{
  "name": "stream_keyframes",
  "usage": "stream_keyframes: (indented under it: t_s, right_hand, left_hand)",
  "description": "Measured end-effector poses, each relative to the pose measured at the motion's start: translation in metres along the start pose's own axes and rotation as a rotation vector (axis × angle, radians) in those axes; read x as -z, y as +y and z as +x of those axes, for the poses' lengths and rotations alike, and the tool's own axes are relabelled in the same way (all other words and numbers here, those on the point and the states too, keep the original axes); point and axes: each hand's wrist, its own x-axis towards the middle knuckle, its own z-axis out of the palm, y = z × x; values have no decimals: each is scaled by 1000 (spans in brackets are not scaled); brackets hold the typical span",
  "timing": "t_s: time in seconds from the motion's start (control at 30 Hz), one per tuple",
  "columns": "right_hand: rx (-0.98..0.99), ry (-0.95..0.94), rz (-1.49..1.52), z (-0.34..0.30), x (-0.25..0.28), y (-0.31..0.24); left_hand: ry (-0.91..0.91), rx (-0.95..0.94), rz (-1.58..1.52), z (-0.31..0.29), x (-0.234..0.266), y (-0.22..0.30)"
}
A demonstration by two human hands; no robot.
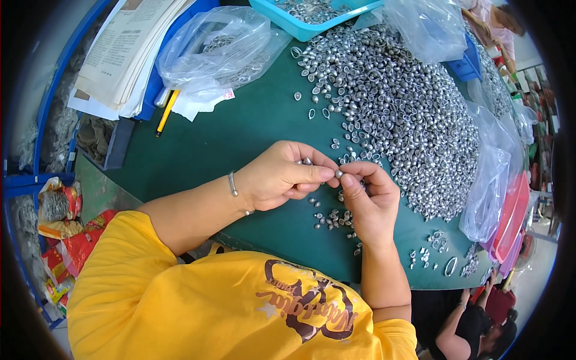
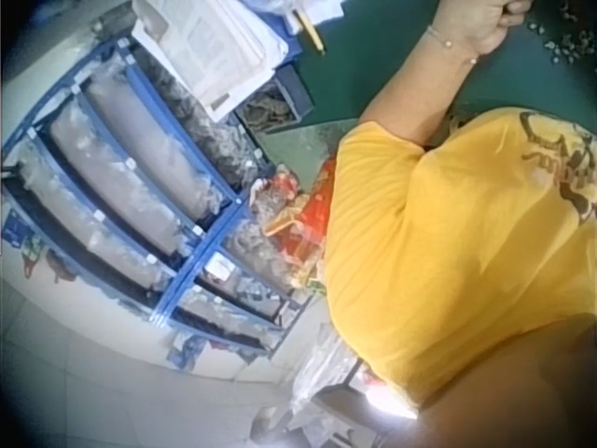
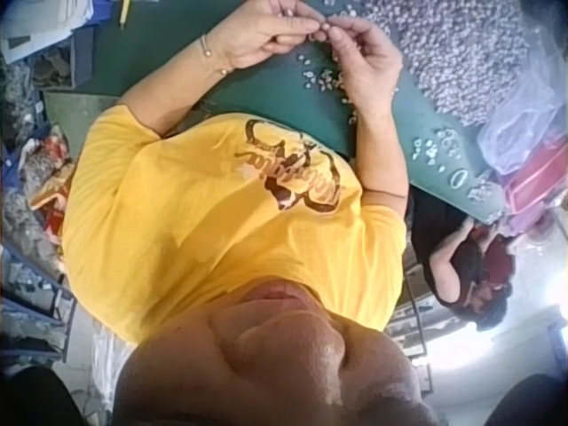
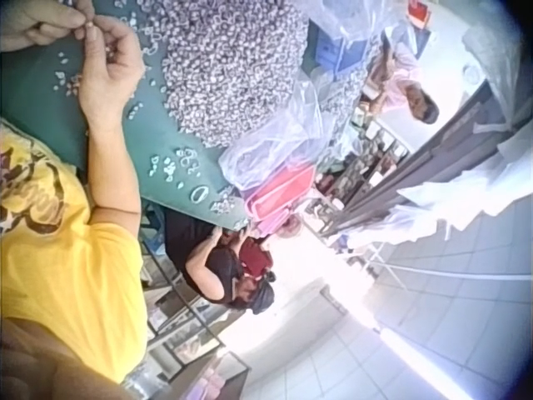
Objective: The person picks up several small metal rings and loop-shaped components from a large pile on the table, examines them, and uses their fingers to sort or connect the pieces.
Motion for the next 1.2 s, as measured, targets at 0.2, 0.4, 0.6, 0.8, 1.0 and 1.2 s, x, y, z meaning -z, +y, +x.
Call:
stream_keyframes:
  t_s: [0.2, 0.4, 0.6, 0.8, 1.0, 1.2]
  right_hand:
    - [-75, -57, 134, -1, 4, 2]
    - [-28, -63, 82, -1, -1, 1]
    - [-233, -64, 705, 9, 15, -2]
    - [311, -158, -771, 5, 5, 3]
    - [381, -159, -803, 7, 4, 7]
    - [-218, -164, 438, 13, 21, -6]
  left_hand:
    - [18, -24, 68, -1, -3, 1]
    - [-9, -56, 75, 0, 0, -4]
    - [148, -179, 286, -3, 3, 17]
    - [189, -469, 1414, -8, 4, 21]
    - [181, -580, 1546, -6, 9, 11]
    - [23, -167, 17, -3, 9, 27]
